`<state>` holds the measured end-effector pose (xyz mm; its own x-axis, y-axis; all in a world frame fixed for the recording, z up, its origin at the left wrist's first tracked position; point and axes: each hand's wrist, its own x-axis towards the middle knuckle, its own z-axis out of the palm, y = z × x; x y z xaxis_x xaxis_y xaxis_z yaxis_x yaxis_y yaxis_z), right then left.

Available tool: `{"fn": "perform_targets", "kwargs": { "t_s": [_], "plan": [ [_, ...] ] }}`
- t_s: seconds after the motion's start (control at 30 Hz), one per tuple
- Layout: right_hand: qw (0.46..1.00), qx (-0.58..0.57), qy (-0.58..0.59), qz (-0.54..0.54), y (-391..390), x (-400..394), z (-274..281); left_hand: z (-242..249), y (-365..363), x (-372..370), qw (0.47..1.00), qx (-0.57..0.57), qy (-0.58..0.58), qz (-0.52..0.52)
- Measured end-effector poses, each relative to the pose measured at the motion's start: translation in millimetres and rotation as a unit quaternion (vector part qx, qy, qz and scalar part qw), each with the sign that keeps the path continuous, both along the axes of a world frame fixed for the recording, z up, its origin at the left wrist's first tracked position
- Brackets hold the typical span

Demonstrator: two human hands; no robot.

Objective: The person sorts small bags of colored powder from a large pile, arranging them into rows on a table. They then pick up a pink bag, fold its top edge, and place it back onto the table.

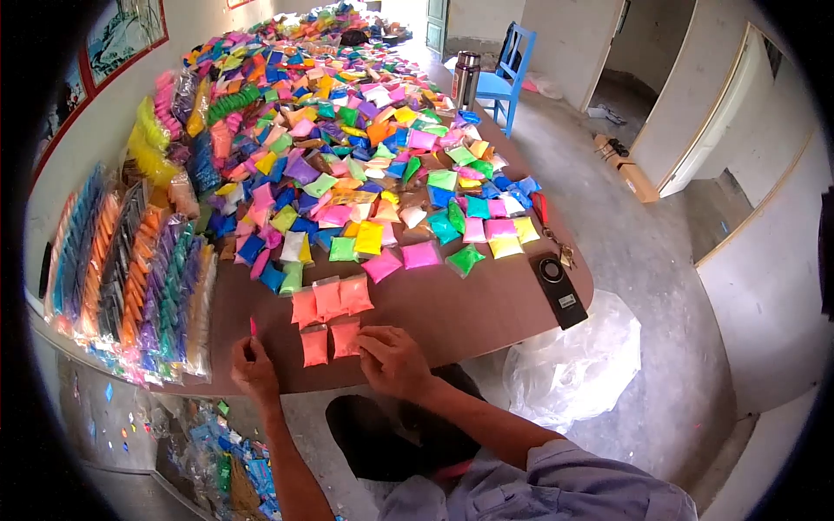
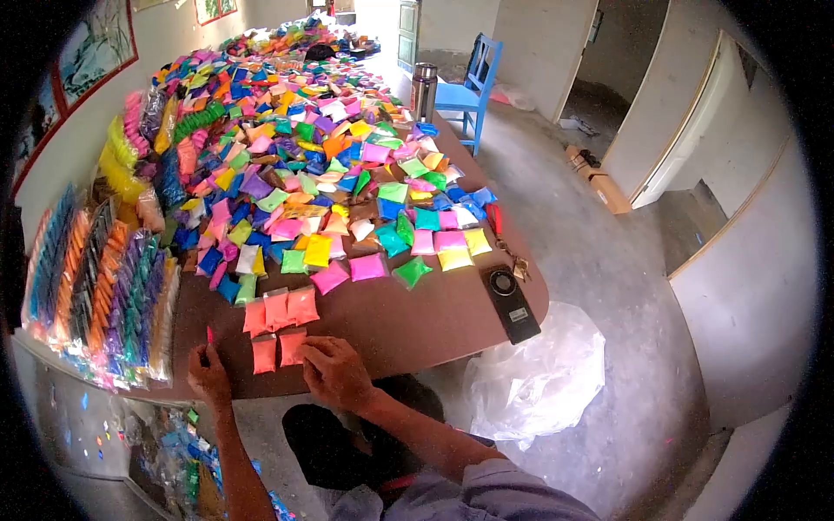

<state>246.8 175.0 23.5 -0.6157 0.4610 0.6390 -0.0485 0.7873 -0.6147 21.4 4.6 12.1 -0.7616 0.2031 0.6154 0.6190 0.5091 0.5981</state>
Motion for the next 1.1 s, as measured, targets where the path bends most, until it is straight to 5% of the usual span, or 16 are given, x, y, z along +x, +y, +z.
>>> {"fn": "perform_targets", "kwargs": {
  "t_s": [1.1],
  "plan": [
    [0.997,-0.076,0.022,0.018,5,6,-3,-9,-3,-11,0.994,-0.095,0.005,0.044]
  ]
}}
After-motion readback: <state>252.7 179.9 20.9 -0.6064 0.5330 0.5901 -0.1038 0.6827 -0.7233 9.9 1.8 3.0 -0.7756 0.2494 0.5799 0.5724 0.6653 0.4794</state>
